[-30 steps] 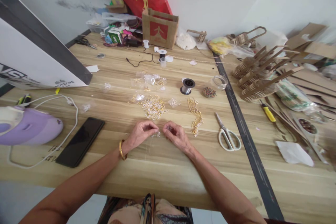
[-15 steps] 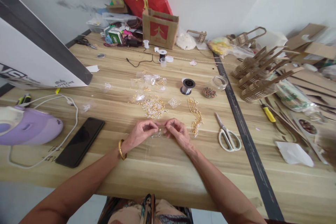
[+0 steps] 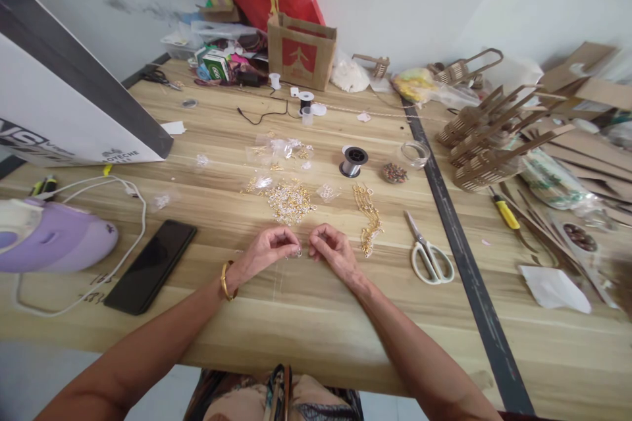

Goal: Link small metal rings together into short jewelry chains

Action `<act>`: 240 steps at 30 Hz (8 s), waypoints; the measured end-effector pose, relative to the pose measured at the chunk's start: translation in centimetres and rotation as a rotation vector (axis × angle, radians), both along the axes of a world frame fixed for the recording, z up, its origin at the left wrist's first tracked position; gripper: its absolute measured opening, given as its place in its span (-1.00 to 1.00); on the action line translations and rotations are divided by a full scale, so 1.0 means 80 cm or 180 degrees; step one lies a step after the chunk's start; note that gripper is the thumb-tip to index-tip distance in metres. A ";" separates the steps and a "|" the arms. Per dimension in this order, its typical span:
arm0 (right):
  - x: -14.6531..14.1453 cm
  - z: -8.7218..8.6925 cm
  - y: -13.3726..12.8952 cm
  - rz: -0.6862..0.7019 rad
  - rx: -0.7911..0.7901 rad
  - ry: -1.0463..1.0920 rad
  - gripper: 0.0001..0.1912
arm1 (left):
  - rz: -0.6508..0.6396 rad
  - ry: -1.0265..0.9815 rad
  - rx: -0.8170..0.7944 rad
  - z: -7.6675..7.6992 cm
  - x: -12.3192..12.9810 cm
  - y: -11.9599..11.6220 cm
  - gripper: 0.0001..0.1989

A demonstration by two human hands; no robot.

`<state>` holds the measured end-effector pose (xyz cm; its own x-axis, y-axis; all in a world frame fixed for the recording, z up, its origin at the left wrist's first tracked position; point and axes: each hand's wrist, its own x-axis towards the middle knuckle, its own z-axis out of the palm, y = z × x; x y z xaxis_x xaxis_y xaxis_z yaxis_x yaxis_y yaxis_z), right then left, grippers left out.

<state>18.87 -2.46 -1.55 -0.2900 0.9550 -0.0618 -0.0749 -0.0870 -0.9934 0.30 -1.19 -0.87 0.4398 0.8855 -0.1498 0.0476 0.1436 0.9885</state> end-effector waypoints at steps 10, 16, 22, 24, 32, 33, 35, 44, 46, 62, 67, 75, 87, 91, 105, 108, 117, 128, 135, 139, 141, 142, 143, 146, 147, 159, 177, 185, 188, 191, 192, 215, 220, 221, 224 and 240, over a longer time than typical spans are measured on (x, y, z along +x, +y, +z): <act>-0.001 -0.004 -0.003 -0.0080 0.0170 -0.0418 -0.74 | 0.0139 0.0125 0.0330 0.000 -0.003 0.002 -0.92; -0.005 -0.005 -0.013 -0.0283 0.1089 -0.0926 -0.70 | 0.0358 0.0167 0.0327 0.001 -0.001 0.001 -0.90; -0.009 -0.007 -0.016 0.0186 0.1472 -0.1153 -0.65 | 0.0152 0.0100 0.0397 0.002 0.000 -0.003 -0.91; -0.008 -0.008 -0.015 0.0198 0.1481 -0.1240 -0.73 | 0.0116 0.0084 0.0282 0.002 0.001 -0.004 -0.91; -0.005 -0.016 -0.012 0.0163 0.1280 -0.1265 -0.83 | 0.0112 -0.0144 -0.0098 -0.001 0.001 -0.002 -0.89; -0.005 -0.015 -0.012 0.0180 0.1279 -0.1277 -0.83 | 0.0108 -0.0164 -0.0127 -0.001 0.001 -0.001 -0.88; -0.005 -0.014 -0.012 0.0172 0.1269 -0.1295 -0.84 | 0.0114 -0.0197 -0.0178 -0.001 0.002 -0.001 -0.87; -0.008 0.000 -0.016 0.0134 0.1359 -0.1232 -0.84 | 0.0306 -0.0330 -0.0349 0.002 0.002 0.000 -0.80; -0.008 -0.001 -0.014 0.0152 0.1491 -0.1329 -0.84 | 0.0321 -0.0355 -0.0347 0.003 0.003 0.000 -0.79; -0.003 -0.003 -0.009 0.0179 0.1460 -0.1351 -0.84 | 0.0353 -0.0054 -0.0132 0.006 0.000 0.001 -0.86; -0.002 -0.003 -0.009 0.0089 0.1491 -0.1326 -0.82 | 0.0366 -0.0116 -0.0189 0.006 0.001 0.001 -0.83; -0.002 -0.004 -0.009 -0.0014 0.1505 -0.1251 -0.86 | 0.0326 -0.0200 -0.0138 0.002 -0.001 0.003 -0.82; -0.003 -0.004 -0.010 -0.0056 0.1437 -0.1242 -0.86 | 0.0295 -0.0170 0.0024 0.002 -0.001 0.002 -0.80; -0.003 0.000 -0.009 -0.0113 0.1436 -0.1220 -0.87 | 0.0301 -0.0203 -0.0036 0.001 -0.001 0.002 -0.82; -0.001 -0.002 -0.008 -0.0022 0.1558 -0.1269 -0.92 | 0.0596 -0.0175 -0.0267 0.005 0.000 0.002 -0.86; -0.001 -0.003 -0.008 0.0000 0.1638 -0.1269 -0.92 | 0.0540 -0.0166 -0.0241 0.006 0.000 0.002 -0.87; 0.000 0.000 -0.006 0.0054 0.1843 -0.1235 -0.93 | 0.0484 -0.0090 -0.0003 -0.002 0.000 0.002 -0.90; 0.001 0.000 -0.009 0.0113 0.2201 -0.1853 -0.84 | 0.0355 0.0378 0.0597 -0.001 0.002 -0.003 -0.95; 0.002 -0.006 -0.009 0.0102 0.2323 -0.1930 -0.86 | 0.0350 0.0412 0.0669 -0.004 0.002 -0.003 -0.96; 0.000 -0.005 -0.009 0.0106 0.2348 -0.1826 -0.86 | 0.0344 0.0458 0.0722 -0.004 0.002 -0.004 -0.96; -0.002 -0.004 -0.009 0.0124 0.2388 -0.1782 -0.87 | 0.0333 0.0494 0.0788 -0.003 0.003 -0.004 -0.96; -0.002 -0.004 -0.010 0.0124 0.2404 -0.1767 -0.87 | 0.0320 0.0504 0.0819 -0.003 0.003 -0.005 -0.96; -0.002 -0.004 -0.010 0.0112 0.2415 -0.1759 -0.87 | 0.0303 0.0510 0.0841 -0.002 0.003 -0.005 -0.95; -0.003 -0.005 -0.010 0.0060 0.2432 -0.1761 -0.88 | 0.0271 0.0532 0.0875 0.000 0.004 -0.006 -0.94; -0.003 -0.005 -0.010 0.0054 0.2442 -0.1757 -0.88 | 0.0272 0.0542 0.0881 0.000 0.004 -0.006 -0.94; -0.004 0.001 -0.011 0.0026 0.2368 -0.1673 -0.88 | 0.0324 0.0338 0.0599 -0.005 0.003 -0.007 -0.96; -0.004 0.003 -0.009 0.0227 0.2317 -0.1555 -0.88 | 0.0531 0.0010 0.0172 -0.006 0.004 -0.005 -0.97; -0.003 0.004 -0.009 0.0256 0.2160 -0.1489 -0.87 | 0.0563 -0.0071 0.0073 -0.008 0.003 -0.004 -0.94; -0.001 0.001 -0.008 0.0065 0.1947 -0.1505 -0.86 | 0.0523 -0.0121 -0.0119 -0.004 0.000 -0.001 -0.89; 0.001 -0.005 -0.006 -0.0057 0.1858 -0.1507 -0.86 | 0.0495 -0.0168 -0.0273 0.000 -0.001 0.002 -0.83; 0.001 -0.007 -0.005 -0.0082 0.1842 -0.1489 -0.86 | 0.0496 -0.0178 -0.0289 0.000 -0.001 0.002 -0.82; -0.005 -0.003 -0.009 0.0095 0.1345 -0.0579 -0.86 | 0.0532 0.0439 0.0615 -0.010 0.001 -0.003 -0.89; -0.004 -0.006 -0.007 -0.0006 0.1236 -0.0530 -0.87 | 0.0542 0.0108 0.0227 -0.003 0.003 -0.002 -0.88; -0.004 -0.007 -0.007 -0.0034 0.1227 -0.0558 -0.87 | 0.0535 0.0070 0.0152 -0.002 0.003 -0.001 -0.88; -0.003 -0.009 -0.005 -0.0180 0.1201 -0.0705 -0.86 | 0.0538 0.0024 0.0055 0.001 0.003 0.000 -0.88; -0.005 -0.011 -0.015 -0.0840 0.1713 -0.1087 -0.87 | 0.0722 -0.0163 -0.0089 -0.008 0.004 0.002 -0.83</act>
